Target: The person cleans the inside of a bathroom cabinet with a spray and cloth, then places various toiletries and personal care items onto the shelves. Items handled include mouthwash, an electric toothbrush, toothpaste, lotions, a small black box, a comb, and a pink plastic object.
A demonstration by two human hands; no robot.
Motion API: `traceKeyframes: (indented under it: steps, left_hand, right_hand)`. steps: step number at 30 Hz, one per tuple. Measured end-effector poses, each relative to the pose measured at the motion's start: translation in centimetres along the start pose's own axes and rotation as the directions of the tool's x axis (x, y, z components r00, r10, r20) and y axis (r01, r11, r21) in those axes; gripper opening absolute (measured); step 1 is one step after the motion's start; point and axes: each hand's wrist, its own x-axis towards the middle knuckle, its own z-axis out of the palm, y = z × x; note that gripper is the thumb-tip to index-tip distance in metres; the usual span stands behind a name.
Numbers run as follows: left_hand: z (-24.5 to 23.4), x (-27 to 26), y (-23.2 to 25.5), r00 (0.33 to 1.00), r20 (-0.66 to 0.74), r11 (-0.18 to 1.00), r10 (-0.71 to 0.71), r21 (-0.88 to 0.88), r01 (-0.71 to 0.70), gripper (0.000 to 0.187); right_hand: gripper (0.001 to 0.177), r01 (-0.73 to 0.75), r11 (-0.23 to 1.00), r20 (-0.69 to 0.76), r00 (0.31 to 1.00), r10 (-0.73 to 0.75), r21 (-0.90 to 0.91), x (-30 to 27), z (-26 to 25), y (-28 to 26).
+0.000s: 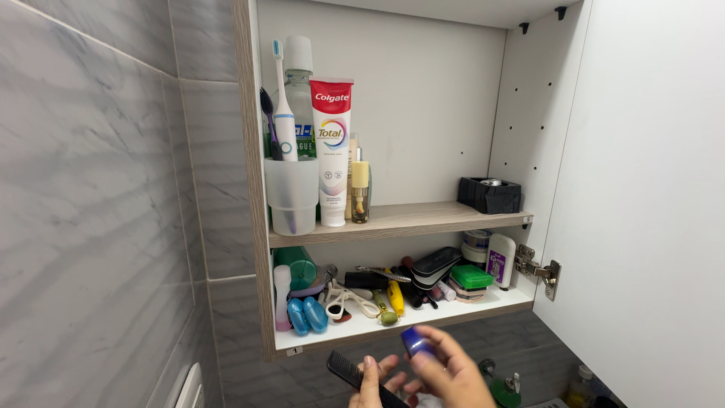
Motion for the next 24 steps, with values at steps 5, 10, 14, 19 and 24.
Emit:
traceKeyframes:
  steps: [5,10,14,19,24]
  left_hand:
    - [3.2,-5.3,4.8,0.954,0.253,0.983,0.159,0.051,-0.178,0.063]
    - [7.8,-11.2,12.0,0.928,0.337,0.953,0.158,0.193,-0.232,0.026]
    - [10.5,-13.6,15.0,0.925,0.334,0.941,0.179,0.217,-0.261,0.026]
    - [11.9,-15.4,15.9,0.939,0.302,0.923,0.164,0.290,-0.254,0.030]
    - [12.2,-16.2,15.8,0.943,0.292,0.911,0.157,0.327,-0.253,0.032]
  right_hand:
    - [0.052,-0.017,0.984,-0.179,0.983,0.049,0.178,-0.9,3.4,-8.2]
    - [0.035,0.371,0.865,-0.116,0.896,-0.430,-0.337,0.5,6.0,-15.5]
    - [0.035,0.442,0.675,-0.093,0.794,-0.601,-0.591,3.4,6.6,-20.2]
    - [0.035,0.518,0.222,0.175,0.610,-0.773,-0.826,7.2,6.6,-22.7]
    - [0.035,0.328,-0.024,0.272,0.736,-0.620,-0.944,11.7,7.0,-22.9]
